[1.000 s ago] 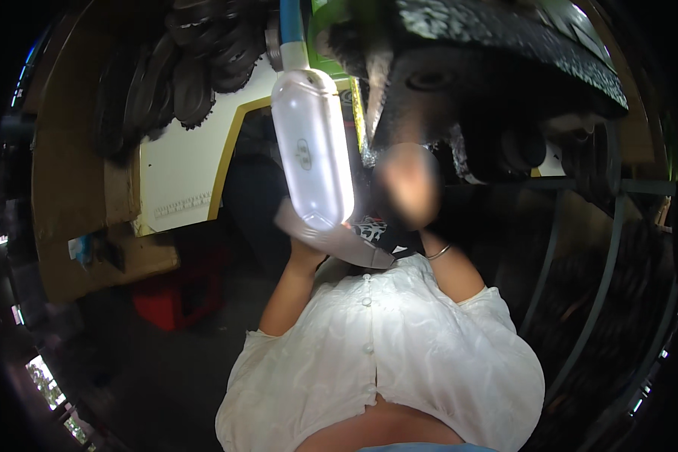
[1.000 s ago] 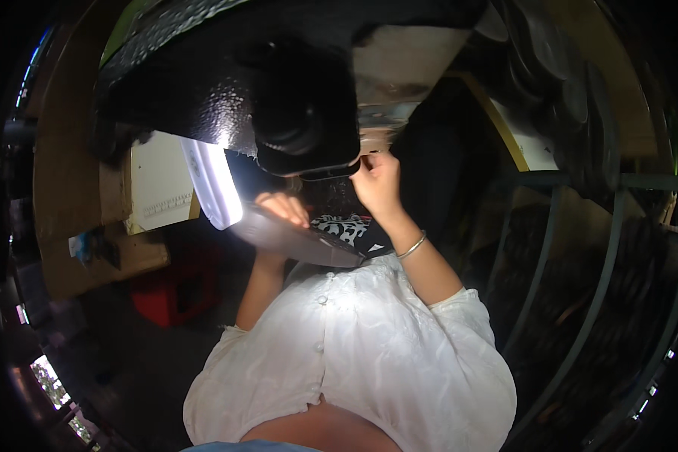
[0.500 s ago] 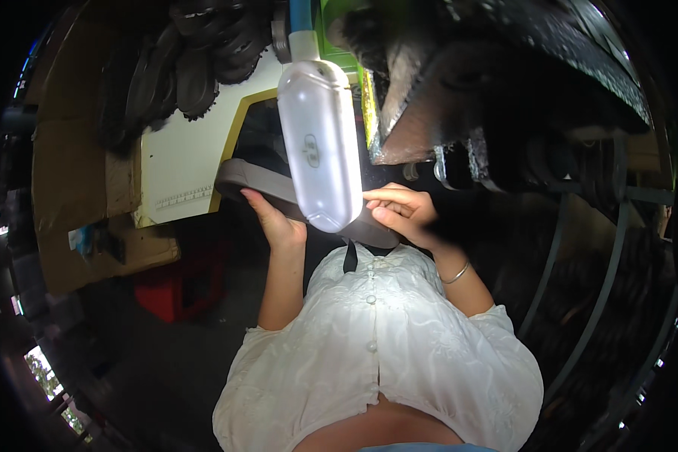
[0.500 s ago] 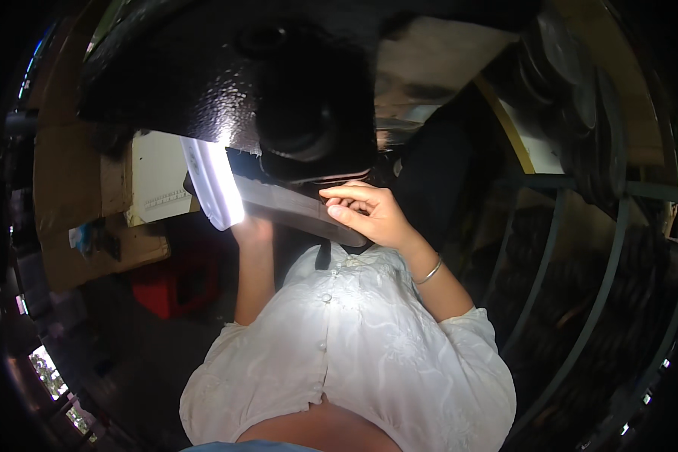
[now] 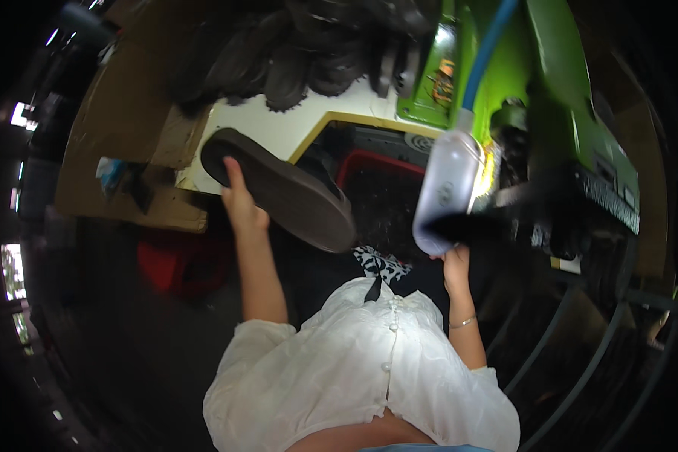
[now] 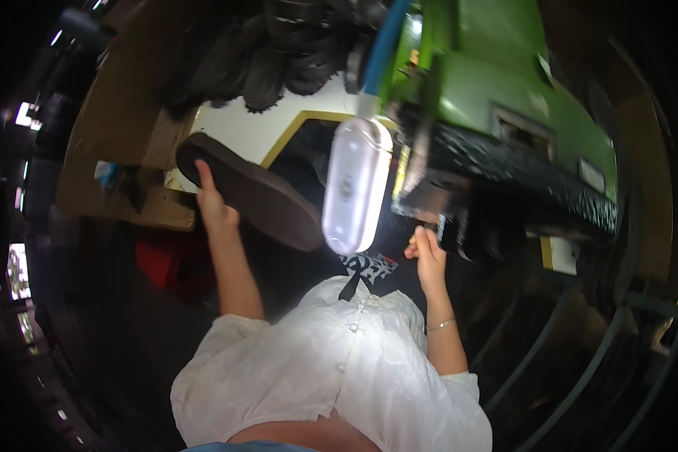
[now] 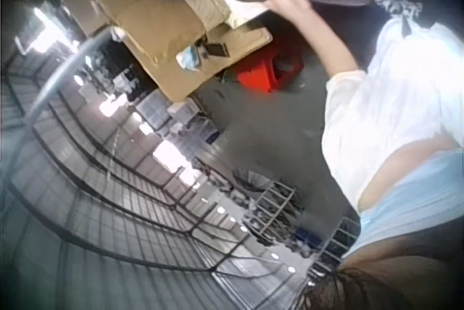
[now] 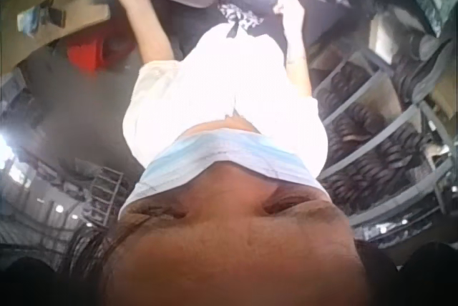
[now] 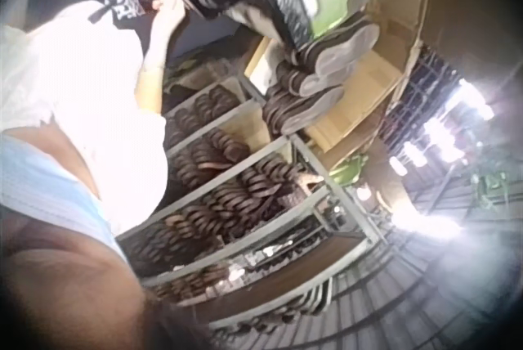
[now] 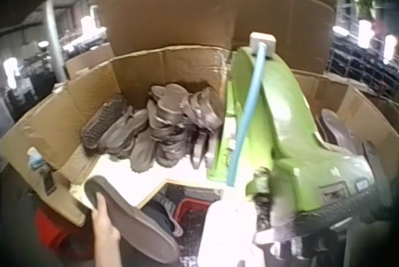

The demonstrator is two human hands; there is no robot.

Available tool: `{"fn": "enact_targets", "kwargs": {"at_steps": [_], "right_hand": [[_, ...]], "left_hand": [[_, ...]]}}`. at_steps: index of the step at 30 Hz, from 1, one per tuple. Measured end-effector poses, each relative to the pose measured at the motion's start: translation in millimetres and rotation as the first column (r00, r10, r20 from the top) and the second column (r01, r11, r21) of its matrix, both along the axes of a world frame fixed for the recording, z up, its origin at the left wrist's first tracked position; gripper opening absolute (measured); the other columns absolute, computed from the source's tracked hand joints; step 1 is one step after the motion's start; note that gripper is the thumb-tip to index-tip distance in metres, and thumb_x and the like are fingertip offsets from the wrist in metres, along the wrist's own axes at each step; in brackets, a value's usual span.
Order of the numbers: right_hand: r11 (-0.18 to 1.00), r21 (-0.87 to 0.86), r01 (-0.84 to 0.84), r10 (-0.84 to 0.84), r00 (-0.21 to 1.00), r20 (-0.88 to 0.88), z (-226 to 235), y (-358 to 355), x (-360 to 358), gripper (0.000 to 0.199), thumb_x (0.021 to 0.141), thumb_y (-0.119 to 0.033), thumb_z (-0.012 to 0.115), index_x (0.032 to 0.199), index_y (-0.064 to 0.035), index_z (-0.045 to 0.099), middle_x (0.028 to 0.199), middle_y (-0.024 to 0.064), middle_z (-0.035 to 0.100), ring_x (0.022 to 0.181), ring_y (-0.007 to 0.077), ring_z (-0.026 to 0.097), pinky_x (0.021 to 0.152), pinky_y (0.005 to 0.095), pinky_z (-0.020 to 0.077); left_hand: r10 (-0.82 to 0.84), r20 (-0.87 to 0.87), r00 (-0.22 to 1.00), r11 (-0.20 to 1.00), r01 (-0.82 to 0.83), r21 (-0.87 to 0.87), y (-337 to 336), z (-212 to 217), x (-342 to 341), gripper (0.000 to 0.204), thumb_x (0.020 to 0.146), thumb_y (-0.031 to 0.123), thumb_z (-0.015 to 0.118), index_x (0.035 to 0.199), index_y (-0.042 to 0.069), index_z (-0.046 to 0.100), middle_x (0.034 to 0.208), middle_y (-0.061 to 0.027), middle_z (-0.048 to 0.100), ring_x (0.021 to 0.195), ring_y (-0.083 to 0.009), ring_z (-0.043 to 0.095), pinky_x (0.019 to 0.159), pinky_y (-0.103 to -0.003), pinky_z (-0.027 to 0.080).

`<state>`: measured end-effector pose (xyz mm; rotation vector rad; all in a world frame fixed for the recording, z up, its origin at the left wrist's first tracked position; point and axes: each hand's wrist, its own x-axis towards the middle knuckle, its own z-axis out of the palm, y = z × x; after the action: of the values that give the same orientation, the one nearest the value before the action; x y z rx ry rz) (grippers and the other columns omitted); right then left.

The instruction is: The person repeatedly picks up dark-colored shoe soles from a pile and presses them against a rotating grinding wheel on a green machine. They hold each sole with both hands, moving it back and forth against the wheel to smooth or shape the surface, then place it back on the pile before picking up the next one.

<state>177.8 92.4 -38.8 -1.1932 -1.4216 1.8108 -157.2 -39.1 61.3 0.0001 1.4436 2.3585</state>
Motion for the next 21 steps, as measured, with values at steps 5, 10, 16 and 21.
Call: {"fn": "enact_targets", "kwargs": {"at_steps": [5,10,16,21], "right_hand": [[1.000,0.003,0.017,-0.017,0.998,0.056,3,5,9,0.027,0.090,-0.026,0.050,0.076,-0.0035,0.056,0.063,0.0003,0.051,0.055,0.0067,0.049,0.052,0.0189,0.0408],[0.999,-0.018,0.034,-0.033,0.997,0.071,-2,1,9,0.023,0.089,-0.022,0.051,0.078,-0.0028,0.056,0.063,0.0002,0.052,0.055,0.0066,0.049,0.051,0.0185,0.0404],[0.996,0.005,-0.094,0.093,0.993,0.076,-4,-1,-6,0.016,0.088,-0.019,0.053,0.083,-0.0043,0.057,0.068,0.0002,0.055,0.059,0.0057,0.052,0.055,0.0182,0.0431],[0.988,0.095,-0.122,0.116,0.991,0.070,17,2,-13,0.015,0.087,-0.017,0.053,0.085,-0.0028,0.058,0.071,0.0003,0.056,0.060,0.0051,0.052,0.056,0.0179,0.0431]], "left_hand": [[0.194,-0.276,0.941,0.944,-0.255,-0.207,-22,-8,-141,0.055,0.085,0.021,0.057,0.128,0.000,0.029,0.124,-0.0160,0.042,0.108,-0.0267,0.047,0.089,-0.037,0.042],[-0.049,-0.889,0.455,0.443,-0.788,-0.428,2,-20,-165,0.068,0.075,0.023,0.064,0.129,0.002,0.029,0.128,-0.0244,0.032,0.122,-0.0369,0.028,0.099,-0.045,0.026],[-0.517,-0.676,0.524,0.589,-0.356,-0.726,100,-40,-107,0.060,0.070,0.032,0.069,0.114,-0.001,0.044,0.114,-0.0207,0.049,0.106,-0.0312,0.049,0.089,-0.037,0.039],[-0.534,-0.539,0.651,0.425,-0.345,-0.837,136,-27,-108,0.051,0.060,0.034,0.075,0.096,0.009,0.049,0.105,-0.0180,0.046,0.101,-0.0352,0.047,0.087,-0.040,0.040]]}}
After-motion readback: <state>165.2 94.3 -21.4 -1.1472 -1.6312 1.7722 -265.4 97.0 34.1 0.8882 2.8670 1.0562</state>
